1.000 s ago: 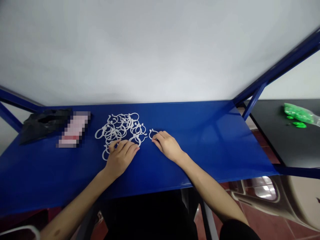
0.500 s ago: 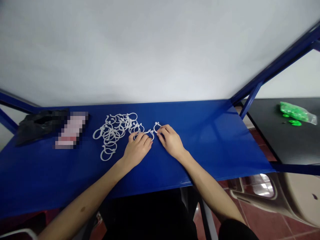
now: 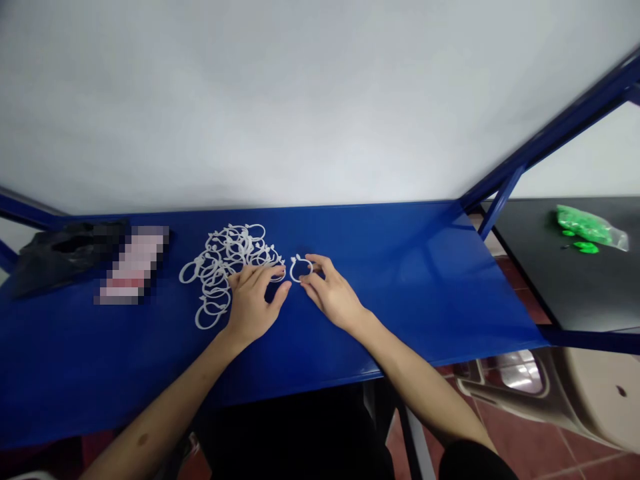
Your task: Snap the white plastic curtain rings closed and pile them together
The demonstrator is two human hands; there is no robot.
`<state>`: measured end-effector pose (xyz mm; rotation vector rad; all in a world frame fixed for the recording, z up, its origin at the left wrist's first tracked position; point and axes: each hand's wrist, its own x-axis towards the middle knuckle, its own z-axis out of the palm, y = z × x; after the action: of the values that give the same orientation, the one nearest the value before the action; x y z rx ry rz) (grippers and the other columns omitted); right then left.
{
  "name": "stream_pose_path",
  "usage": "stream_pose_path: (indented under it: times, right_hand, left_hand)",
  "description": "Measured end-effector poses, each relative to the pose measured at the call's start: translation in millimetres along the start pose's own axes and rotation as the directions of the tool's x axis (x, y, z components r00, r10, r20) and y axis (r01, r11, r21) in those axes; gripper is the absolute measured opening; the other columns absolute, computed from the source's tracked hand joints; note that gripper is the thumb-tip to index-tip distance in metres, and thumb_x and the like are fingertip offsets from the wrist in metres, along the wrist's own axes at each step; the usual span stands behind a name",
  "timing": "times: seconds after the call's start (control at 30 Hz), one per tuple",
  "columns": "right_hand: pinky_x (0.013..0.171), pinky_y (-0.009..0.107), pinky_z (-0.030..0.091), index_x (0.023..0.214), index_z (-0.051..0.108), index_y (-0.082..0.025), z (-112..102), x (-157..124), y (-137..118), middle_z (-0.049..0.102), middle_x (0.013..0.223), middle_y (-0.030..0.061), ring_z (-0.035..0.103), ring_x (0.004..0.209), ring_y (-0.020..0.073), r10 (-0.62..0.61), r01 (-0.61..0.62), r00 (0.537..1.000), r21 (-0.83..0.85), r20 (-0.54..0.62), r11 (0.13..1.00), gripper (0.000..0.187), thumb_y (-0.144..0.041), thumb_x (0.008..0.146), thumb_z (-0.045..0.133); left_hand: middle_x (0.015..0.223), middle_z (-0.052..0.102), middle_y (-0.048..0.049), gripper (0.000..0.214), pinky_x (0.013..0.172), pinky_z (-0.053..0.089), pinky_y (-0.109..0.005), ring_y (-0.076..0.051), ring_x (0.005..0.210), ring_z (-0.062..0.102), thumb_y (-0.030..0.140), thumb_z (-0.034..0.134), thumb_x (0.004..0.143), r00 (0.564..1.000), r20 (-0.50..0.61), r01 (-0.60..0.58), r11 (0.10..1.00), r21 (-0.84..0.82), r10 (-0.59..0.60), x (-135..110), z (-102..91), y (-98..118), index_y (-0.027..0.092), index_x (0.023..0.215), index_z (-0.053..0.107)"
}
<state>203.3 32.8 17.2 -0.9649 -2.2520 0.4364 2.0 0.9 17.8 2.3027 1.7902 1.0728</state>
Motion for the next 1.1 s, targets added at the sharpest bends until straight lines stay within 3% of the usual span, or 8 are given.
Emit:
stream_pose_path:
  times: [0.13,0.23,0.33,0.4,0.57,0.9,1.0,1.1]
  right_hand:
    - [0.093,0.042,0.06,0.116,0.06,-0.024,2.0,-0.5,-11.8,0.056,0.133,0.0134,0.064,0.114,0.0221,-0.05,0.051,0.999,0.077,-0.005,0.996,0.017,-0.024,0.1,0.055]
    - [0.087,0.035,0.061,0.127,0.055,-0.023,4.6,-0.7,-14.1,0.066,0.115,0.0092,0.069,0.098,0.0181,0.06,-0.039,0.995,0.228,-0.084,0.973,0.029,-0.026,0.098,0.059]
    - [0.076,0.029,0.061,0.121,0.059,-0.023,6.4,-1.0,-13.0,0.072,0.097,0.0042,0.071,0.081,0.0146,0.188,-0.152,0.978,0.308,-0.088,0.939,0.022,-0.029,0.1,0.057]
    - [0.075,0.028,0.061,0.113,0.064,-0.022,6.9,-1.2,-12.5,0.073,0.093,0.0037,0.072,0.08,0.0151,0.215,-0.177,0.973,0.322,-0.087,0.93,0.017,-0.03,0.1,0.057]
    - [0.077,0.03,0.06,0.108,0.066,-0.021,5.9,-1.5,-15.1,0.073,0.095,0.0057,0.072,0.086,0.0166,0.08,-0.027,0.991,0.418,-0.111,0.908,0.012,-0.02,0.098,0.059]
    - [0.079,0.035,0.059,0.117,0.063,-0.02,-1.5,-6.6,-10.9,0.072,0.099,0.0086,0.069,0.091,0.0189,-0.135,0.133,0.991,0.3,-0.016,0.945,0.023,-0.01,0.1,0.05]
    - [0.08,0.034,0.059,0.115,0.063,-0.021,2.2,-4.7,-5.3,0.071,0.099,0.0076,0.068,0.091,0.0183,-0.101,0.102,0.995,0.266,-0.017,0.959,0.02,-0.013,0.101,0.05]
    - [0.082,0.033,0.058,0.108,0.065,-0.022,3.5,0.2,2.6,0.067,0.102,0.0075,0.068,0.094,0.018,0.016,-0.002,0.998,0.204,-0.066,0.979,0.015,-0.018,0.1,0.053]
  left_hand:
    - [0.088,0.076,-0.0013,0.013,0.082,0.047,-0.04,-0.021,0.087,0.068,0.03,0.059,0.097,0.99,0.03,0.141,0.966,-0.215,-0.138,-0.1,1.7,3.6,0.023,0.106,0.066]
    - [0.091,0.075,-0.0019,0.012,0.079,0.054,-0.034,-0.019,0.088,0.071,0.03,0.06,0.096,0.975,0.064,0.221,0.902,-0.37,-0.212,0.4,1.3,2.1,0.023,0.102,0.067]
    - [0.093,0.076,-0.0015,0.012,0.077,0.056,-0.03,-0.017,0.084,0.072,0.031,0.062,0.095,0.969,0.115,0.248,0.854,-0.457,-0.22,0.7,-1.3,2.3,0.024,0.101,0.069]
    - [0.087,0.076,-0.0002,0.012,0.078,0.055,-0.03,-0.016,0.083,0.072,0.031,0.06,0.096,0.968,0.142,0.248,0.846,-0.472,-0.205,0.8,-4.0,4.0,0.024,0.098,0.069]
    - [0.078,0.073,0.0013,0.02,0.076,0.051,-0.028,-0.015,0.078,0.068,0.025,0.055,0.098,0.957,0.203,0.283,0.828,-0.484,-0.208,0.1,-8.0,7.5,0.023,0.082,0.067]
    - [0.075,0.067,0.0032,0.026,0.08,0.047,-0.03,-0.014,0.077,0.061,0.009,0.055,0.092,0.979,0.186,0.151,0.902,-0.405,-0.08,-2.6,-7.7,8.2,0.023,0.074,0.067]
    - [0.078,0.068,0.0017,0.018,0.078,0.048,-0.031,-0.016,0.078,0.061,0.016,0.058,0.095,0.986,0.166,0.091,0.935,-0.344,-0.035,0.3,-6.0,7.2,0.023,0.08,0.067]
    - [0.093,0.073,-0.0024,0.009,0.086,0.048,-0.037,-0.021,0.091,0.062,0.026,0.06,0.096,0.995,0.088,-0.021,0.983,-0.184,0.037,4.8,-5.2,0.3,0.022,0.099,0.068]
